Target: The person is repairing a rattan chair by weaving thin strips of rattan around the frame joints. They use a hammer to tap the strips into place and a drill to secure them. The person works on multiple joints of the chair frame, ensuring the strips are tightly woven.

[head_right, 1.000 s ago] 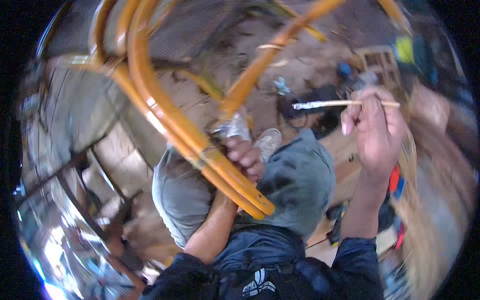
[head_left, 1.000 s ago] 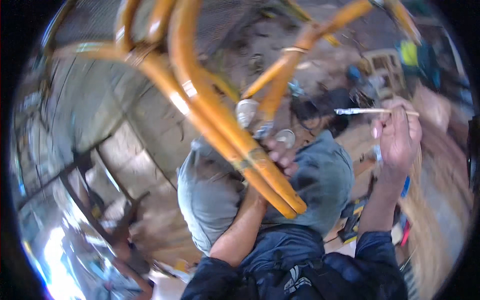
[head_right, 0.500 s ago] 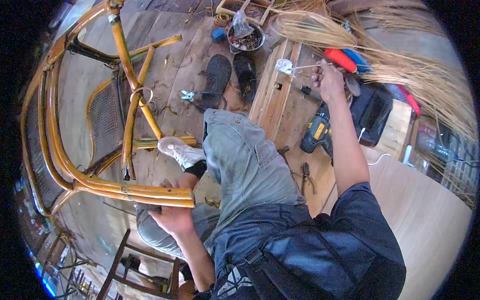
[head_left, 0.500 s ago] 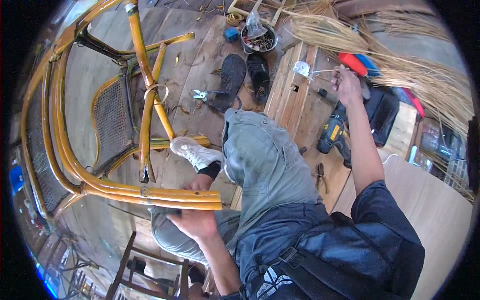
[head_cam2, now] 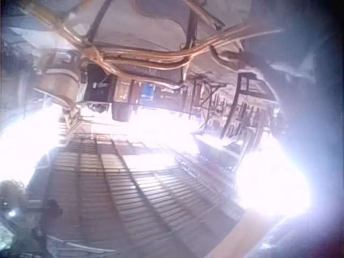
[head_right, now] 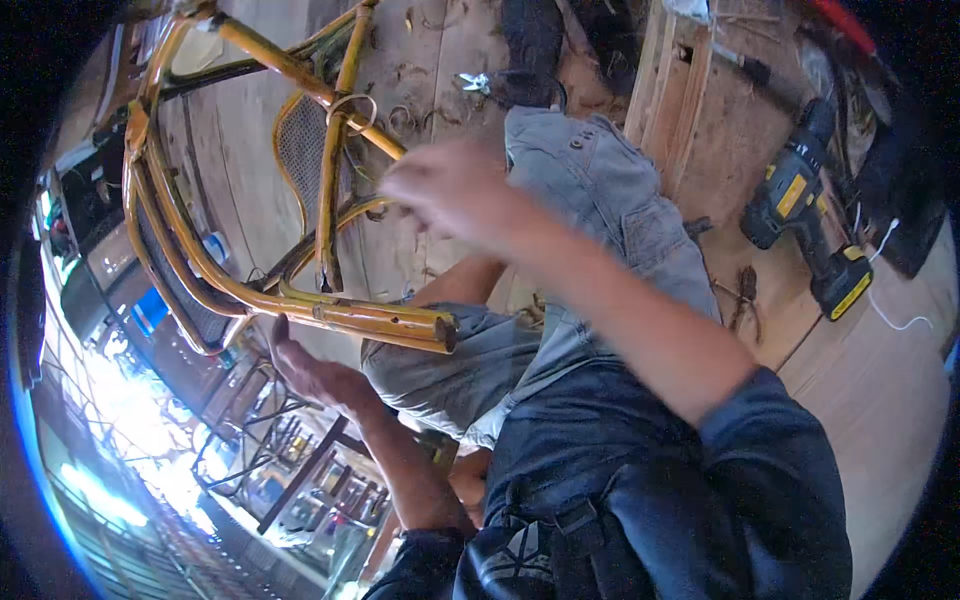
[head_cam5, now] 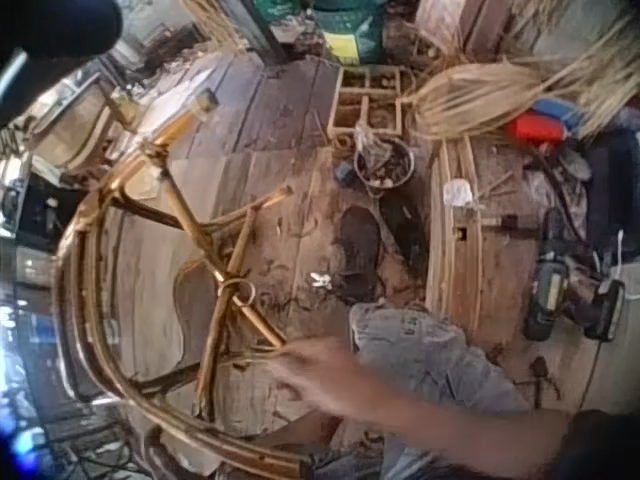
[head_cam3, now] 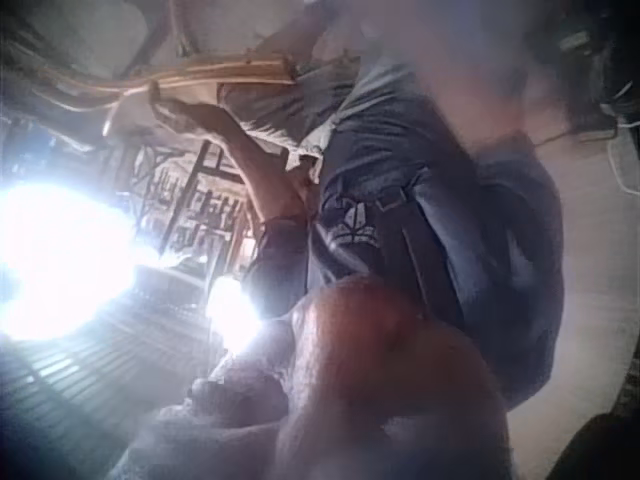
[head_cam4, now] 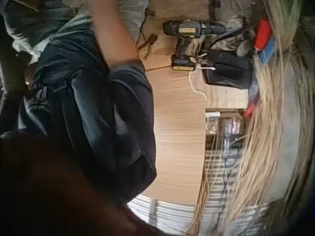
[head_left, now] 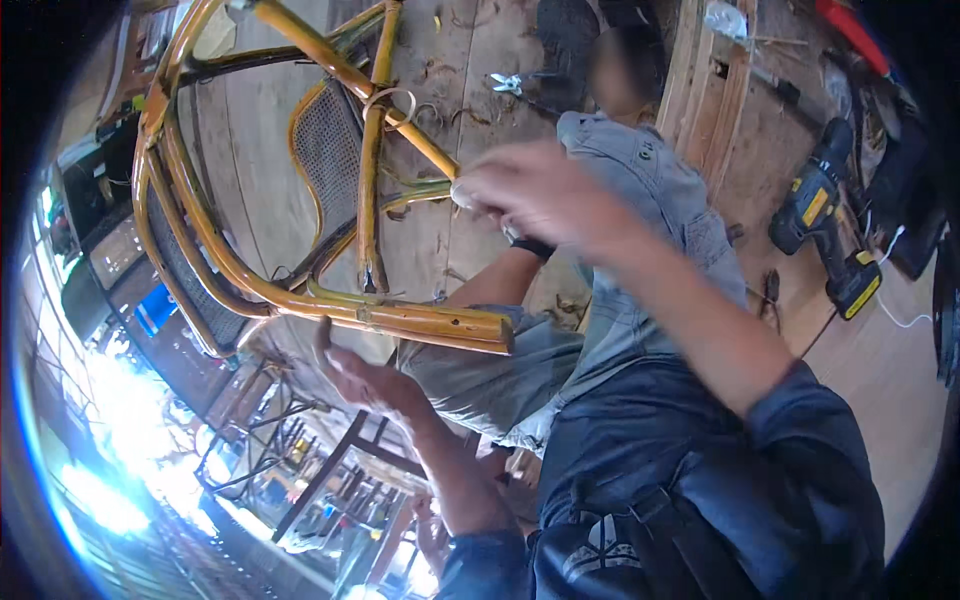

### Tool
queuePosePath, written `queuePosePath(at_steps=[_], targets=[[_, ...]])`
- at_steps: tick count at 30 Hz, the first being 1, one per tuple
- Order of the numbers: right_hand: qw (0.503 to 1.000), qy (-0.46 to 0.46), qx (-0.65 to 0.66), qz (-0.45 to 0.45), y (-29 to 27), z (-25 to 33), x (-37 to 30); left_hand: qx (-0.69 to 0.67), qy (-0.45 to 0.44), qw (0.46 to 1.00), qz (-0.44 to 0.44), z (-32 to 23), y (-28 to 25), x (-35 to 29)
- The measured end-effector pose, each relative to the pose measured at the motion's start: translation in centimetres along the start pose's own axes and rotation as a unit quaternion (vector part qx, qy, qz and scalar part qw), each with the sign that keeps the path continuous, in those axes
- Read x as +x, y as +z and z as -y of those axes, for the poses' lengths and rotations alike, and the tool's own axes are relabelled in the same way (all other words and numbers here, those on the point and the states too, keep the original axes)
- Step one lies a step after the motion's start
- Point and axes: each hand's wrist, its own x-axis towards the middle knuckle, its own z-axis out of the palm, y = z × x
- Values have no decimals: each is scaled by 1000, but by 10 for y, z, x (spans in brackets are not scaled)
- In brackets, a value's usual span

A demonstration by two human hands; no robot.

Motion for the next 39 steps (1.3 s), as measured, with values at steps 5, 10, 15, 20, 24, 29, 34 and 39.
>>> queuePosePath(at_steps=[5, 10, 15, 20, 24, 29, 34, 39], targets=[[985, 2, -151, 83, 56, -83, 55, -88, -8, 996, 33, 14, 37, 37], [968, 54, -213, 120, 42, -87, 32, 111, 175, 978, -1, 40, 43, 37], [979, 51, -176, 90, 45, -93, 42, -37, 68, 997, -16, 32, 50, 36], [975, 65, -155, 145, 63, -96, 35, -67, 10, 998, -9, 37, 48, 35], [981, 77, -125, 127, 64, -83, 30, -33, 58, 997, -31, 56, 49, 31], [980, 67, -147, 115, 66, -71, 35, -68, 78, 993, -64, 53, 37, 44], [974, 1, -223, 51, 55, -21, 26, -224, -86, 964, -113, 50, 2, 34], [938, -15, -281, 202, 16, 61, -3, -322, -288, 901, 39, 151, 5, -1]])
